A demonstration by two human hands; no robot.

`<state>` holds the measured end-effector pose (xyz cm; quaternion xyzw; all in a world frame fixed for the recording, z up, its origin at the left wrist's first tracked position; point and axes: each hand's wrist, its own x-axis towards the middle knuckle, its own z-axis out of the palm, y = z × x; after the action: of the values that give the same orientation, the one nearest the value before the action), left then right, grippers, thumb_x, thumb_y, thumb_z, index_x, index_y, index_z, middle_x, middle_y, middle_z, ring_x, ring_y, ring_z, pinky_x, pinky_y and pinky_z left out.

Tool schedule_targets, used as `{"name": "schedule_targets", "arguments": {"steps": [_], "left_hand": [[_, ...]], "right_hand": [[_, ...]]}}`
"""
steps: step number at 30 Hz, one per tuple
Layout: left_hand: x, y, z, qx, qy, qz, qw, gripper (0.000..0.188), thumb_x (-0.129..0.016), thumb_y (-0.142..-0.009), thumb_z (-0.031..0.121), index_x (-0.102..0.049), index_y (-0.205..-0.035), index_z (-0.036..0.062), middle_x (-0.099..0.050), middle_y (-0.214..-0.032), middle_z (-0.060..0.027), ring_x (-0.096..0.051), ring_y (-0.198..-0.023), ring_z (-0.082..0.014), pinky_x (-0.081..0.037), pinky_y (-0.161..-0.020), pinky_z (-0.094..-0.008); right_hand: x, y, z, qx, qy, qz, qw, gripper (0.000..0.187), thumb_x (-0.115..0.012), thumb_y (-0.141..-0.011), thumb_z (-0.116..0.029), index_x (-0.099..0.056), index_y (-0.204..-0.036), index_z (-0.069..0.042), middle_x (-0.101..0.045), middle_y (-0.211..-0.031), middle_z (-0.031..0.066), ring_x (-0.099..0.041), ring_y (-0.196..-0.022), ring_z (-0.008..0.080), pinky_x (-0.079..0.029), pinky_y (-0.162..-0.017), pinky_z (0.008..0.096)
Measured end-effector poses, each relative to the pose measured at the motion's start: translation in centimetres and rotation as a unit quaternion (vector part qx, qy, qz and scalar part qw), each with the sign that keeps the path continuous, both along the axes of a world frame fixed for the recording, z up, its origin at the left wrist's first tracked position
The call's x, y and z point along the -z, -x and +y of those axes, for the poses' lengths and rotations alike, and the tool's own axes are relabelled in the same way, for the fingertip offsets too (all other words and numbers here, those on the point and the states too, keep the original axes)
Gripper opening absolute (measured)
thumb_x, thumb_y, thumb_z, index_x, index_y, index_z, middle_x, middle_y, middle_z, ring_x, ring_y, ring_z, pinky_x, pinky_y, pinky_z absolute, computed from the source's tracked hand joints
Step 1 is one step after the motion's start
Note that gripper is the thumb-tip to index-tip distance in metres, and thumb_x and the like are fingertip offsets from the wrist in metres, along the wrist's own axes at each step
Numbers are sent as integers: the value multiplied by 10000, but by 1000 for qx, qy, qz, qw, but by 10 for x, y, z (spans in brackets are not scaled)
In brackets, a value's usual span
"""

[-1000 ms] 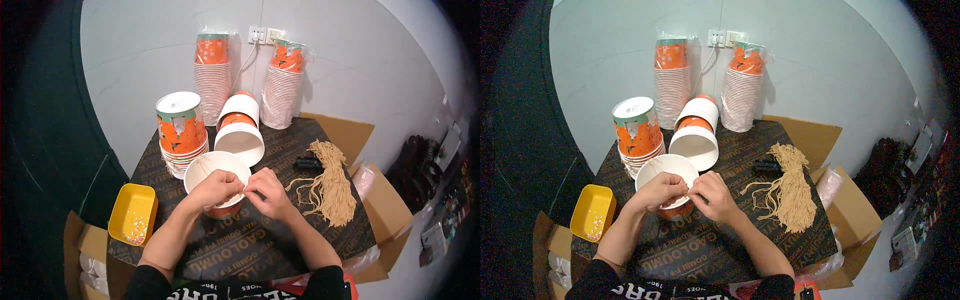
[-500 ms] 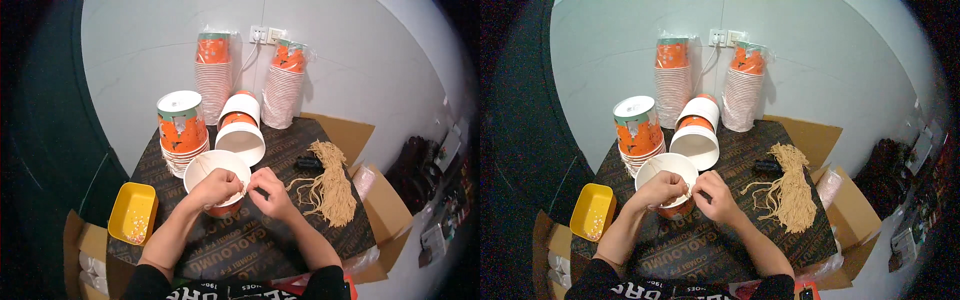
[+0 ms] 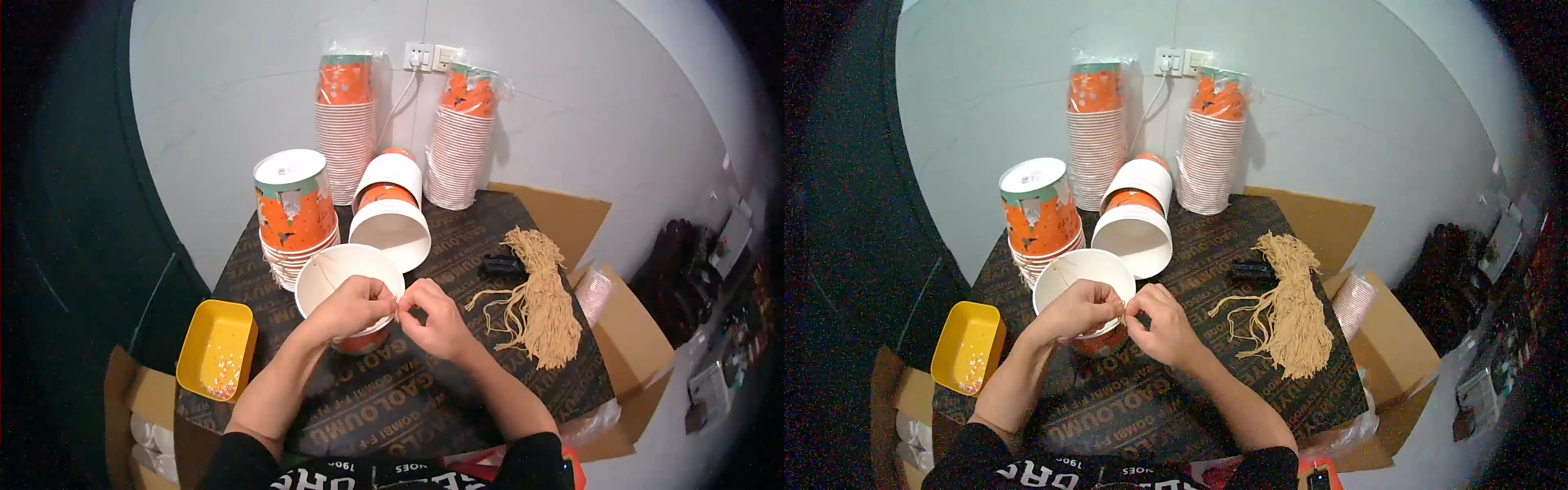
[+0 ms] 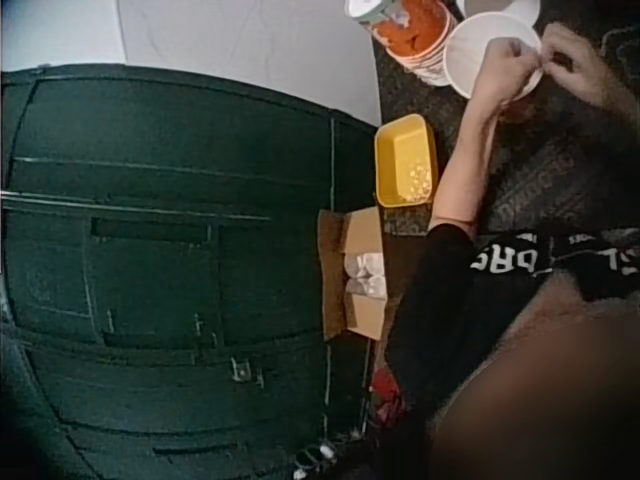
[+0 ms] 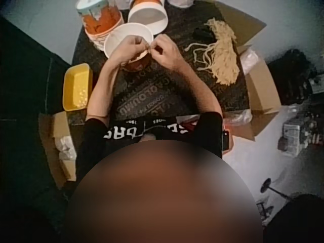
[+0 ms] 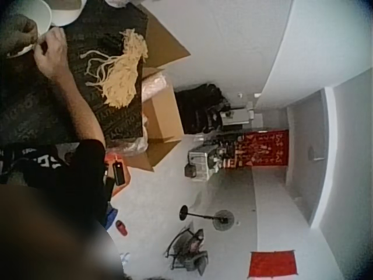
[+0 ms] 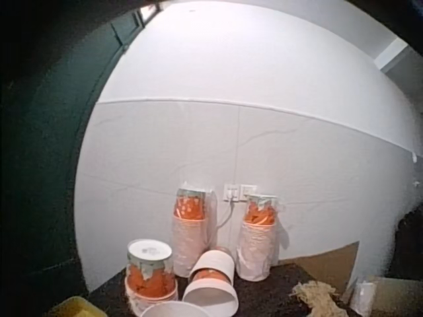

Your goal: Tying thin brown strings through holes in paper cups to create handles.

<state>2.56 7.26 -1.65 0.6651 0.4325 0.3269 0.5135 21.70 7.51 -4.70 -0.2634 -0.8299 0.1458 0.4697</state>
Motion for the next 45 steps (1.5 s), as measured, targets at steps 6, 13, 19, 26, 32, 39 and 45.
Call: {"name": "schedule_targets", "arguments": {"steps": [6, 13, 19, 26, 32, 39, 45], "left_hand": [[1, 0, 0, 17, -54, 26, 998, 113, -669, -860, 112, -614, -802, 32, -574, -697, 37, -497, -612, -39, -393, -523, -207], [-7, -1, -8, 11, -96, 81, 992, 104, -623, -830, 81, -611, -784, -11, -617, -689, -42, -574, -645, -113, -479, -609, -281], [-11, -2, -10, 11, -177, 153, 972, 109, -626, -822, 97, -619, -822, -12, -647, -719, -111, -621, -660, -199, -498, -641, -321], [-7, -4, -9, 0, -273, 205, 940, 124, -637, -853, 111, -601, -878, -4, -647, -730, -144, -645, -671, -246, -508, -626, -347], [-14, -9, -13, -22, -300, 188, 935, 130, -615, -851, 125, -580, -882, 3, -645, -728, -180, -659, -709, -355, -509, -635, -417], [-12, -9, -12, -35, -314, 200, 927, 125, -608, -858, 125, -579, -878, 4, -642, -714, -183, -658, -696, -357, -512, -627, -422], [-7, -10, -9, -30, -329, 196, 923, 131, -614, -858, 130, -577, -874, 5, -644, -719, -183, -655, -699, -362, -510, -621, -424]], "right_hand": [[3, -4, 3, -29, 97, 34, 994, 94, -642, -743, -8, -565, -797, -8, -564, -799, 113, -572, -787, 270, -467, -718, 355], [2, -5, 1, -51, 186, 45, 980, 66, -639, -800, -28, -580, -815, -2, -549, -787, 42, -534, -723, 121, -448, -672, 264], [2, -7, 2, -59, 217, 43, 973, 52, -624, -822, -23, -575, -809, -15, -529, -780, -3, -500, -732, 71, -421, -663, 231], [7, -7, 5, -103, 204, 43, 973, 38, -606, -851, -32, -583, -823, -23, -544, -786, -17, -488, -721, 58, -414, -655, 223], [5, -6, 5, -54, 260, 78, 961, 37, -604, -894, -57, -589, -899, -24, -542, -788, -34, -472, -720, 43, -413, -658, 213], [6, -7, 6, -56, 269, 70, 959, 78, -624, -886, -60, -607, -952, -22, -549, -806, -39, -476, -734, 39, -415, -665, 207], [11, -7, 9, -82, 299, 81, 947, 75, -617, -889, -52, -619, -957, -22, -576, -855, -40, -489, -774, 32, -423, -694, 207]]}}
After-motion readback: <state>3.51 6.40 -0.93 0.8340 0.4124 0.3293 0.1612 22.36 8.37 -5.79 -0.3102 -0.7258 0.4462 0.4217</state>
